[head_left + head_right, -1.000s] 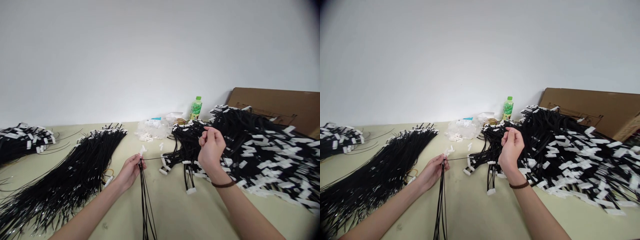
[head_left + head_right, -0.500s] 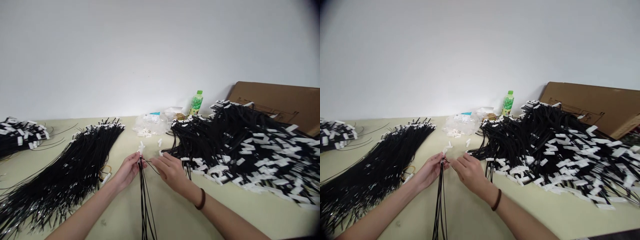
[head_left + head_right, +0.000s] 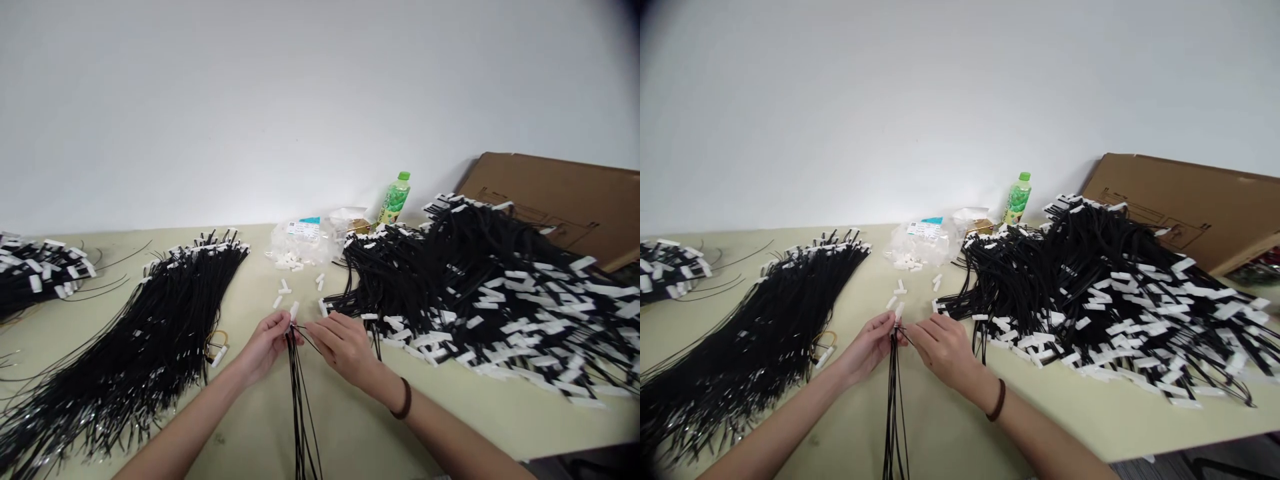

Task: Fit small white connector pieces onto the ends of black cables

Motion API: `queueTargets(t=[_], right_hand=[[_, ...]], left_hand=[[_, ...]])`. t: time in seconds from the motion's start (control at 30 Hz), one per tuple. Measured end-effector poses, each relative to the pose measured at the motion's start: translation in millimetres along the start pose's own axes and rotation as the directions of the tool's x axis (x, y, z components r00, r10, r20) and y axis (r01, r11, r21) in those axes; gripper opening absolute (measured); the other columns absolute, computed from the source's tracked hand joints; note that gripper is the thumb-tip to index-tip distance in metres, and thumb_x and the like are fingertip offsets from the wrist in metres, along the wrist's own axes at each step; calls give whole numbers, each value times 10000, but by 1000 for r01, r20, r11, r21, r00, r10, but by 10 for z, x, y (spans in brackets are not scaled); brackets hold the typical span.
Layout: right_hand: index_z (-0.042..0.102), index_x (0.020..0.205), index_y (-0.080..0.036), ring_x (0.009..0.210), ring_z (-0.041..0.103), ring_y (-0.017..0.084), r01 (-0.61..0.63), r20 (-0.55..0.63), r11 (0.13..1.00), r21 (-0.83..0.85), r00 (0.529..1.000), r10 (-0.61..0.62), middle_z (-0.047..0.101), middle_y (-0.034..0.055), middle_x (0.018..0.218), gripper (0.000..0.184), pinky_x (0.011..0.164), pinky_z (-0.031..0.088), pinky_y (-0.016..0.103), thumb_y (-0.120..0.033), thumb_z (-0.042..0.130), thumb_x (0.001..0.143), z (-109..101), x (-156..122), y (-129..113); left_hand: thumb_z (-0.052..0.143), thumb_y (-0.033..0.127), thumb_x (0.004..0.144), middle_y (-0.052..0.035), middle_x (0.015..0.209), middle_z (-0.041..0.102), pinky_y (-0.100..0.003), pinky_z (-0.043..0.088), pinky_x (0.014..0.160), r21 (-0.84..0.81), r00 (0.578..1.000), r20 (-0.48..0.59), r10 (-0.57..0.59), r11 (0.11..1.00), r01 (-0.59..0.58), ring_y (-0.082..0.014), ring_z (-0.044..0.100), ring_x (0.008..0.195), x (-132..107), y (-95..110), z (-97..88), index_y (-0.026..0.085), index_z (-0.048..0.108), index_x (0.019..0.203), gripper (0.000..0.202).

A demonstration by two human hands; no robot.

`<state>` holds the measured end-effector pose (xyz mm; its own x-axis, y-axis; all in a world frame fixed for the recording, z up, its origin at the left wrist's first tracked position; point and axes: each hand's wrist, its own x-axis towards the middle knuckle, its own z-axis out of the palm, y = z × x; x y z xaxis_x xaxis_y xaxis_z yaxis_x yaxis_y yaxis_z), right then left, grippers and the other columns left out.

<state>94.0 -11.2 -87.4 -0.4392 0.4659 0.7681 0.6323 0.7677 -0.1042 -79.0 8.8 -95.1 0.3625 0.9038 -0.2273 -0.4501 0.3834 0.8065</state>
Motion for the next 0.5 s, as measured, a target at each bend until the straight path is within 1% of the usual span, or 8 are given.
queueTargets(t=[0.13,0.23,0.4,0.5], right_hand=[[587,871,-159,651,494,129,1,31,1000,-2,1000,0,578,27,682,111,617,403,265,-144,477,863,4,13,-1],[579,879,-156,654,493,128,5,37,1000,-13,999,-5,590,34,729,103,615,404,269,-122,486,851,-4,14,-5],[567,939,-160,712,523,139,19,3,998,-62,1000,-19,593,54,794,134,647,420,278,-111,488,843,-24,1,-38],[560,979,-167,694,520,141,9,-29,997,-72,1000,-11,592,52,785,172,628,416,278,-103,498,832,-37,3,-61]], left_hand=[[678,264,696,-3,648,560,-232,437,615,2,1000,-2,-4,1000,4,-103,548,588,2,20,-4,119,587,694,171],[673,257,702,-1,662,554,-228,434,618,5,1000,0,13,1000,-13,-103,551,600,16,46,-41,124,576,692,164],[667,260,706,-11,676,568,-248,439,653,22,999,-2,52,998,-52,-113,557,613,26,95,-113,132,567,691,163],[664,272,711,-13,663,572,-245,435,659,19,999,-2,53,998,-53,-109,553,610,26,91,-126,133,575,703,166]])
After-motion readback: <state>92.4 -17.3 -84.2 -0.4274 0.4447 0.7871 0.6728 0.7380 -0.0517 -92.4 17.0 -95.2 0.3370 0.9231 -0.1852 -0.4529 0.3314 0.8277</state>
